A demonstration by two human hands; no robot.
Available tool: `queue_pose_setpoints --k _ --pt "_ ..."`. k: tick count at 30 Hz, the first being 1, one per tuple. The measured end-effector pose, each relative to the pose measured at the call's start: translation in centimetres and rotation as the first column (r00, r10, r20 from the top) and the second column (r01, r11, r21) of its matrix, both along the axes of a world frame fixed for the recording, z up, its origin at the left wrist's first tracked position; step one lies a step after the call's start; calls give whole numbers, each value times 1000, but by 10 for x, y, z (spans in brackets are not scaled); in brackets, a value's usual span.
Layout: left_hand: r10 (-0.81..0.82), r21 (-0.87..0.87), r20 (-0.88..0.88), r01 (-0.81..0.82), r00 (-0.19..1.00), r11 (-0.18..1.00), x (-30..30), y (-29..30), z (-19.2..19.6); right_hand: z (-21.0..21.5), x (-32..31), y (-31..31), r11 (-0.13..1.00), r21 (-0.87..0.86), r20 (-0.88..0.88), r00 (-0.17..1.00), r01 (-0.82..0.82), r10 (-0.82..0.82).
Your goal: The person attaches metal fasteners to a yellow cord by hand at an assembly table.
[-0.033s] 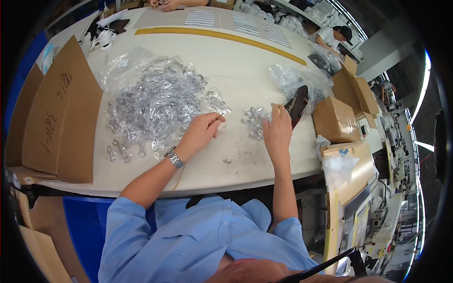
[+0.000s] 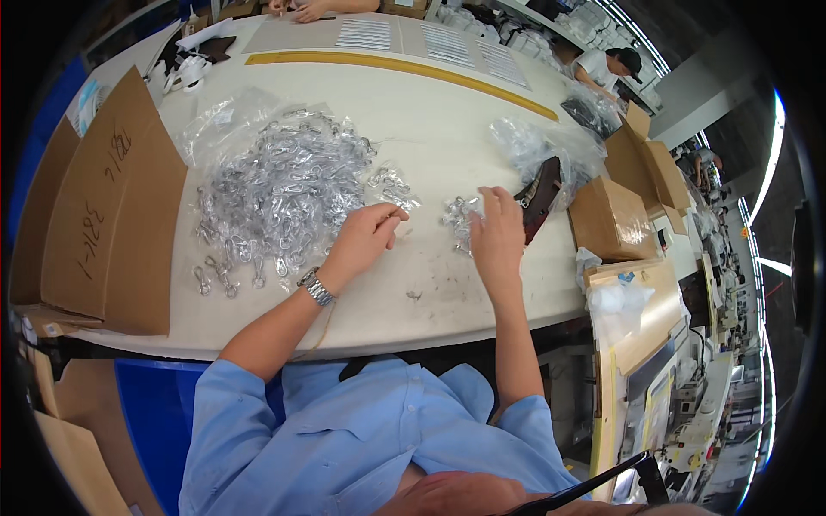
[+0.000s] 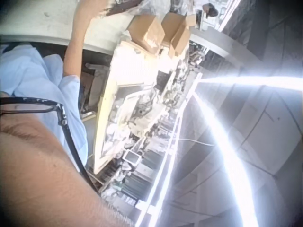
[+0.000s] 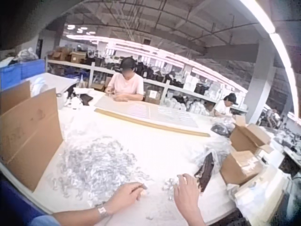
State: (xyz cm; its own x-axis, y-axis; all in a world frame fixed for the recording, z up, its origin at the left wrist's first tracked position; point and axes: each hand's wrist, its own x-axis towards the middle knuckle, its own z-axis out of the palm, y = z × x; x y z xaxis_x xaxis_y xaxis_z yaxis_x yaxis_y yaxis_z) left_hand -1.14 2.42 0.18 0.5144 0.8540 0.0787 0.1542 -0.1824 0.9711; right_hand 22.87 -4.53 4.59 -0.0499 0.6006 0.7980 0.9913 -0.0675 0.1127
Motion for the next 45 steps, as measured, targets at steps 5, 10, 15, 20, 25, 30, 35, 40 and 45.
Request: queue_pose_setpoints --k 5,10,15,20,25,30,35,40,45 --pt "89 16 69 -91 994 996 -7 12 -1 -38 -66 49 855 -353 -302 911 -381 282" --pt "125 45 88 -129 988 991 -5 14 -2 -75 -62 85 810 -548 -72 977 -208 202" --pt "153 36 118 -158 981 987 -14 11 6 -52 -51 83 736 -642 -76 973 -216 220" --pt "246 198 96 -261 964 945 -18 24 0 -32 -30 68 571 -454 -871 476 -684 -122" --pt "51 -157 24 -46 998 987 -13 28 10 -53 -25 47 509 -18 -974 -99 -860 -203" --pt "-44 -256 98 68 994 964 -12 23 2 -54 -38 30 457 49 -911 -227 -888 -344" --pt "84 -193 164 -51 983 980 -5 16 -9 -47 -69 7 559 164 -820 -428 -813 -381" --pt "161 105 111 -173 981 979 -1 15 -12 -67 -65 11 618 92 -948 -258 -780 -185" --pt "167 113 114 -179 979 977 -7 15 -7 -57 -65 13 663 138 -941 -306 -736 -143"
